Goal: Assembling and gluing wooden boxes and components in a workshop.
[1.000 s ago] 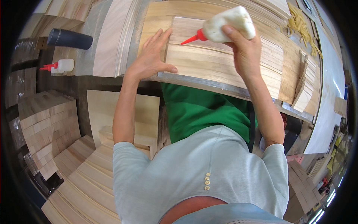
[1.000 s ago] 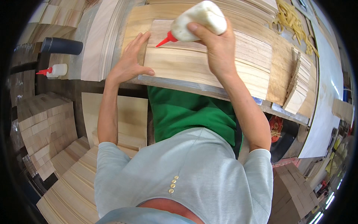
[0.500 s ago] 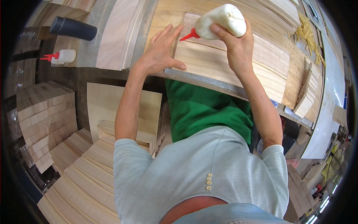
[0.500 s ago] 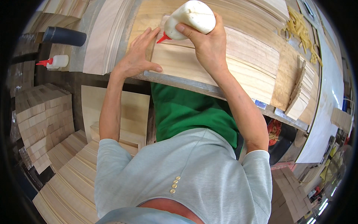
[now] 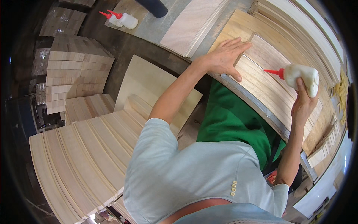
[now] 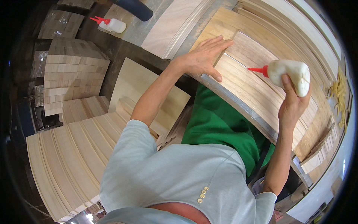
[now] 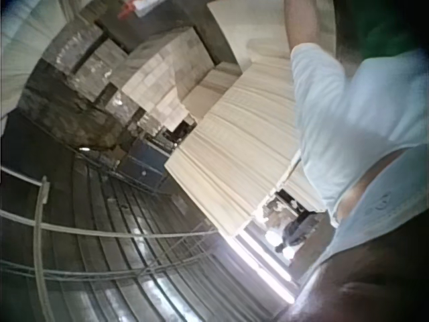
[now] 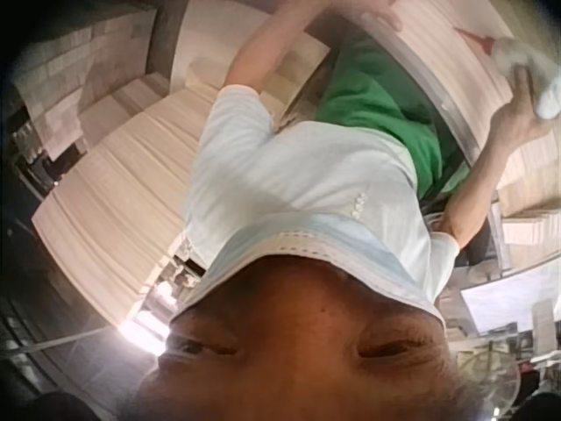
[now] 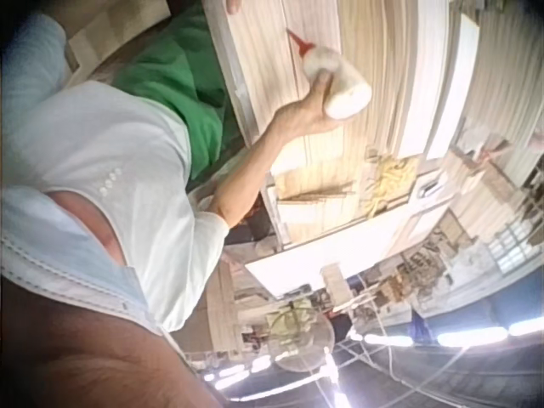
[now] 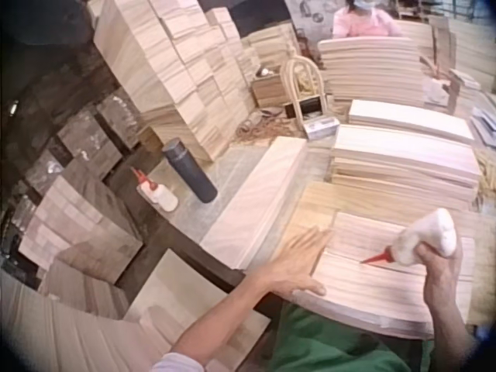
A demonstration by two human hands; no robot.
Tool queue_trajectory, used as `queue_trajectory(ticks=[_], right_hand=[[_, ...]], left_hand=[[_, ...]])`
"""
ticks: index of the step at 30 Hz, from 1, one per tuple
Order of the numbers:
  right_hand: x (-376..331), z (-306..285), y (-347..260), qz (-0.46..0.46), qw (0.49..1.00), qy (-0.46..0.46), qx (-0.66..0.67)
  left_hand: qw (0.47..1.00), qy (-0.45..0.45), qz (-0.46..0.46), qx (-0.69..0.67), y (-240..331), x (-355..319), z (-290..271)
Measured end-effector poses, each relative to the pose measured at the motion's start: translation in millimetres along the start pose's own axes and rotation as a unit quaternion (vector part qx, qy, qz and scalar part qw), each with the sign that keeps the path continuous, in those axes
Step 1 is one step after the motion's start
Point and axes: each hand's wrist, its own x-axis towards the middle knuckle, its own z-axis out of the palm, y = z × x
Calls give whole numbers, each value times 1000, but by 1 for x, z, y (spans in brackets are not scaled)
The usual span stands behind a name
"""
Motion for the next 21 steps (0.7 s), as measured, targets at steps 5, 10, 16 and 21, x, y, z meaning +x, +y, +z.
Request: queue_trajectory(ticks=[5,10,16,21], right_hand=[[-10,-33,-12,2,999,33,-13],[-17,-55,-19,-12,999,44,-24],[-33,-110,-34,-39,993,105,-34],[-37,-149,-30,-24,981,127,-147]], left_hand=[[1000,-7,27,11,-2,11,7],[999,4,-34,23,4,-3,-11],[998,-31,-51,-10,16,18,-5],[995,-19,-73,66,2,-14,-17]])
